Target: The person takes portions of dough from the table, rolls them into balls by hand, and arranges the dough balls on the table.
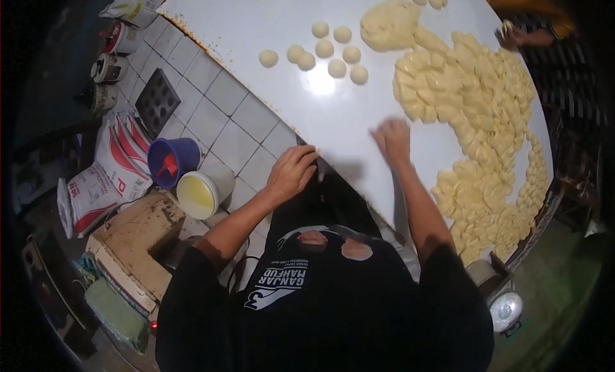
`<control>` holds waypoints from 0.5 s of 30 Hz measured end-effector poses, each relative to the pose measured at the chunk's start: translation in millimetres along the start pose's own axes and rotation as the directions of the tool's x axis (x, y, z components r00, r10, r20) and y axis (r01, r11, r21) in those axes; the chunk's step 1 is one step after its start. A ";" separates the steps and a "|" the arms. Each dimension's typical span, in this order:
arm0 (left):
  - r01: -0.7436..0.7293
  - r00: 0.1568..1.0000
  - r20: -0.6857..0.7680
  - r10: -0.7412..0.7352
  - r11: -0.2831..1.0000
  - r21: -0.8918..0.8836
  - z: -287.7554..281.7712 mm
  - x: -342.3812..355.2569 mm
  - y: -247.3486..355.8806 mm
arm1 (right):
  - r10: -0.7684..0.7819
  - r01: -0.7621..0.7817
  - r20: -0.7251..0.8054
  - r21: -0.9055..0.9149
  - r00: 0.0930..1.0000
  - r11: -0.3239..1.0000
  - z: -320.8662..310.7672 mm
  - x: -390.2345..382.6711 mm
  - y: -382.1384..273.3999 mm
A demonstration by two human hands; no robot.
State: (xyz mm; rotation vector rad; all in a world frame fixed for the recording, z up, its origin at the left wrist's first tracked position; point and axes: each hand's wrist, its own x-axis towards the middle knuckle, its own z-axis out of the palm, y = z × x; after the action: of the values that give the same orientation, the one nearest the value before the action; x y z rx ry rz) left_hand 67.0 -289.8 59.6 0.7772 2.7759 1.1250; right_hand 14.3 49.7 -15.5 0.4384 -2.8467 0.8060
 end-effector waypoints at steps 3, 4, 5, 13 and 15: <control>-0.050 0.996 0.069 0.052 0.998 -0.025 15.9 -6.9 23.9 | 0.136 -0.128 -0.129 0.069 0.982 0.989 8.4 24.4 -31.0; -0.064 0.995 0.077 0.065 0.998 -0.020 13.3 -12.7 30.6 | 0.134 -0.130 -0.056 0.081 0.989 0.988 11.0 12.6 -36.2; -0.010 1.000 0.024 0.010 1.000 -0.007 8.8 -24.6 41.4 | -0.021 0.039 -0.135 0.130 0.991 0.991 11.1 -12.9 -31.9; 0.111 0.993 0.033 -0.112 0.993 0.035 7.5 -59.9 60.2 | 0.055 -0.032 -0.092 0.240 0.994 0.970 25.9 -7.4 -36.1; 0.140 0.990 0.008 -0.141 0.986 0.090 2.7 -86.2 58.3 | 0.254 -0.172 -0.123 0.459 0.959 0.872 26.6 -50.8 -55.6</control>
State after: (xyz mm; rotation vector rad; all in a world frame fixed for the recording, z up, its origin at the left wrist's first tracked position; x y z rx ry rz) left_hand 168.1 -292.8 84.2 0.5822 2.8339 0.9739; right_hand 78.3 2.4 -22.1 0.0857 -2.5567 1.4718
